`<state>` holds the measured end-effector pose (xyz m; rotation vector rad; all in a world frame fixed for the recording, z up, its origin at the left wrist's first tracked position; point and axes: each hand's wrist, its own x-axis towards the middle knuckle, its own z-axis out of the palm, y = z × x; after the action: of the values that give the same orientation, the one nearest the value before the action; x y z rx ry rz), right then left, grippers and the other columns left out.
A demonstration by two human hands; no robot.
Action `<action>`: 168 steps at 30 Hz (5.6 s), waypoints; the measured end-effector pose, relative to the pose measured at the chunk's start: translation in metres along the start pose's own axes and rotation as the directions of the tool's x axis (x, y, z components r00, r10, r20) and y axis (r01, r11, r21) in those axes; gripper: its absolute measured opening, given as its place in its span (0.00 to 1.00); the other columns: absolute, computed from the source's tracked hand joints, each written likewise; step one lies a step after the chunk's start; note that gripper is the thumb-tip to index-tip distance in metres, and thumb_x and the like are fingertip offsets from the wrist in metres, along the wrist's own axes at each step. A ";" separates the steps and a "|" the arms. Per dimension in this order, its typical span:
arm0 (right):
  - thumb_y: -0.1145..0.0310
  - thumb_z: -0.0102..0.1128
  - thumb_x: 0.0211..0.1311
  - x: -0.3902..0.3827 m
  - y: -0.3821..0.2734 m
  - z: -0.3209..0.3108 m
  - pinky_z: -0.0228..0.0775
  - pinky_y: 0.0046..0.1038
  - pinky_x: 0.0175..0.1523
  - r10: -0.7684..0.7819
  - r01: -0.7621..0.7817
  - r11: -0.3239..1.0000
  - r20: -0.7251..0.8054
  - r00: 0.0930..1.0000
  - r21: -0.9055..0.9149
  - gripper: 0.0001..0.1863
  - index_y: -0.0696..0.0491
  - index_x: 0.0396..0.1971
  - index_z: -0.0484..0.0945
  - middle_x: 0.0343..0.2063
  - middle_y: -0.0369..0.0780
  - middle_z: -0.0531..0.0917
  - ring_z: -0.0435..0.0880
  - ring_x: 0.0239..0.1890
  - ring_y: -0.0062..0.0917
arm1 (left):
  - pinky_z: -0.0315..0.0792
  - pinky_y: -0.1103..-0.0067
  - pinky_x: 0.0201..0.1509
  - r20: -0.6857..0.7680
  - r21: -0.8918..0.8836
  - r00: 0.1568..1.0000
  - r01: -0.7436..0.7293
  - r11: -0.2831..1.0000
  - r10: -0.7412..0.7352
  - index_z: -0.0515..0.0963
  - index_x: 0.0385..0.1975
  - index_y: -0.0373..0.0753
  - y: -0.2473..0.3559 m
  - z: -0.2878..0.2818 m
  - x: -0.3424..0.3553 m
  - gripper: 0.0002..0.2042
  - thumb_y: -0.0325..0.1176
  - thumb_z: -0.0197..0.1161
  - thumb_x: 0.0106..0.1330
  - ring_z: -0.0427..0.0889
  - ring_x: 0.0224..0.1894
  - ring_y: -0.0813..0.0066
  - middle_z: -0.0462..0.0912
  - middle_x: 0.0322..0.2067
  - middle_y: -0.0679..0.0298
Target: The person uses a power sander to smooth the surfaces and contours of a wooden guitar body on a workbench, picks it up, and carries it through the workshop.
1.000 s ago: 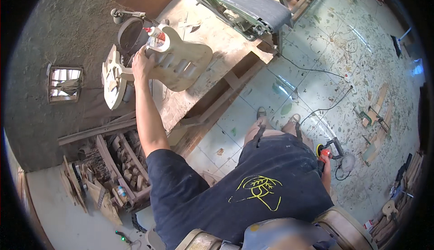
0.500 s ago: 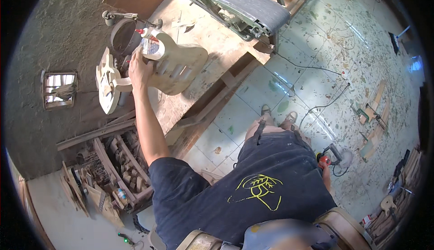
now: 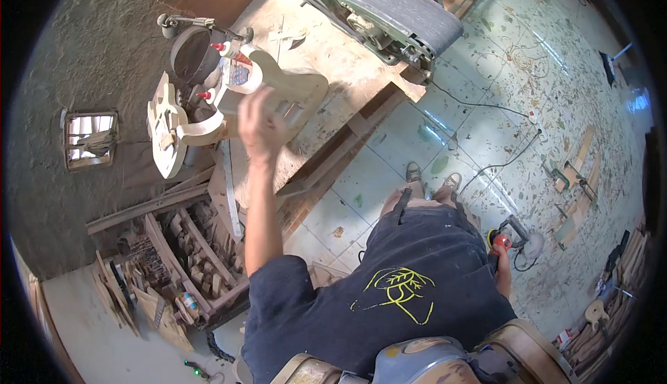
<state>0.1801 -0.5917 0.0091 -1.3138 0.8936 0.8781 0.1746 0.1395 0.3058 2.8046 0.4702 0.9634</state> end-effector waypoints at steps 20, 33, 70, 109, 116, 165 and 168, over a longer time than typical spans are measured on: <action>0.60 0.74 0.51 0.019 -0.001 -0.101 0.71 0.27 0.27 -0.086 0.088 0.996 -0.238 0.967 -0.004 0.14 0.51 0.33 0.82 0.24 0.34 0.82 0.80 0.21 0.22 | 0.77 0.72 0.44 0.640 0.381 0.092 0.824 0.420 -0.763 0.81 0.47 0.32 -0.011 0.070 -0.356 0.17 0.31 0.63 0.58 0.85 0.37 0.67 0.87 0.36 0.57; 0.60 0.65 0.59 0.324 0.052 -0.265 0.69 0.32 0.56 -0.197 0.174 0.778 0.027 0.980 -0.603 0.26 0.55 0.56 0.81 0.45 0.38 0.83 0.79 0.48 0.25 | 0.72 0.68 0.67 0.634 0.703 -0.196 0.549 0.452 -0.748 0.74 0.65 0.35 0.224 -0.038 -0.377 0.33 0.40 0.71 0.59 0.79 0.64 0.55 0.82 0.58 0.48; 0.56 0.69 0.64 0.588 0.108 -0.306 0.75 0.52 0.52 -0.432 -0.231 0.680 -0.635 0.640 -0.696 0.33 0.51 0.62 0.63 0.42 0.56 0.87 0.85 0.48 0.56 | 0.76 0.68 0.53 0.448 0.886 -0.200 0.228 0.403 -0.871 0.75 0.60 0.33 0.184 0.102 -0.358 0.24 0.44 0.63 0.71 0.82 0.49 0.61 0.84 0.51 0.52; 0.61 0.63 0.67 0.106 -0.337 -0.159 0.79 0.39 0.47 -0.342 0.190 0.502 0.009 0.940 -0.844 0.16 0.61 0.43 0.81 0.35 0.52 0.88 0.89 0.38 0.41 | 0.79 0.64 0.47 0.839 0.273 -0.204 0.960 0.064 -0.505 0.72 0.66 0.39 0.265 0.368 -0.192 0.27 0.47 0.63 0.72 0.87 0.47 0.60 0.82 0.57 0.54; 0.61 0.61 0.69 0.087 -0.420 -0.123 0.77 0.38 0.52 -0.402 0.205 0.332 0.058 0.914 -0.921 0.14 0.57 0.45 0.80 0.43 0.50 0.88 0.88 0.48 0.44 | 0.78 0.63 0.50 0.809 0.330 -0.303 0.943 -0.036 -0.504 0.72 0.65 0.39 0.256 0.366 -0.212 0.25 0.46 0.60 0.74 0.86 0.50 0.58 0.81 0.59 0.56; 0.61 0.60 0.68 0.246 -0.514 -0.068 0.72 0.35 0.34 -0.134 0.579 0.003 0.574 0.808 -0.815 0.12 0.55 0.38 0.78 0.29 0.43 0.84 0.81 0.29 0.29 | 0.78 0.78 0.46 -0.440 -0.577 0.007 0.764 0.288 -0.898 0.75 0.57 0.32 0.030 0.049 -0.109 0.23 0.47 0.63 0.75 0.84 0.46 0.70 0.81 0.49 0.59; 0.63 0.65 0.64 0.229 -0.521 -0.015 0.73 0.30 0.30 -0.130 0.501 0.076 0.490 0.862 -0.862 0.11 0.55 0.37 0.77 0.27 0.39 0.82 0.83 0.26 0.26 | 0.78 0.79 0.46 -0.452 -0.586 0.089 0.720 0.371 -0.888 0.74 0.57 0.32 0.025 0.045 -0.078 0.23 0.46 0.63 0.76 0.84 0.46 0.71 0.81 0.50 0.58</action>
<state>0.7482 -0.6310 0.0113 -2.3188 -0.4995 1.3052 0.1504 0.0885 0.2311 1.2473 1.6739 1.5555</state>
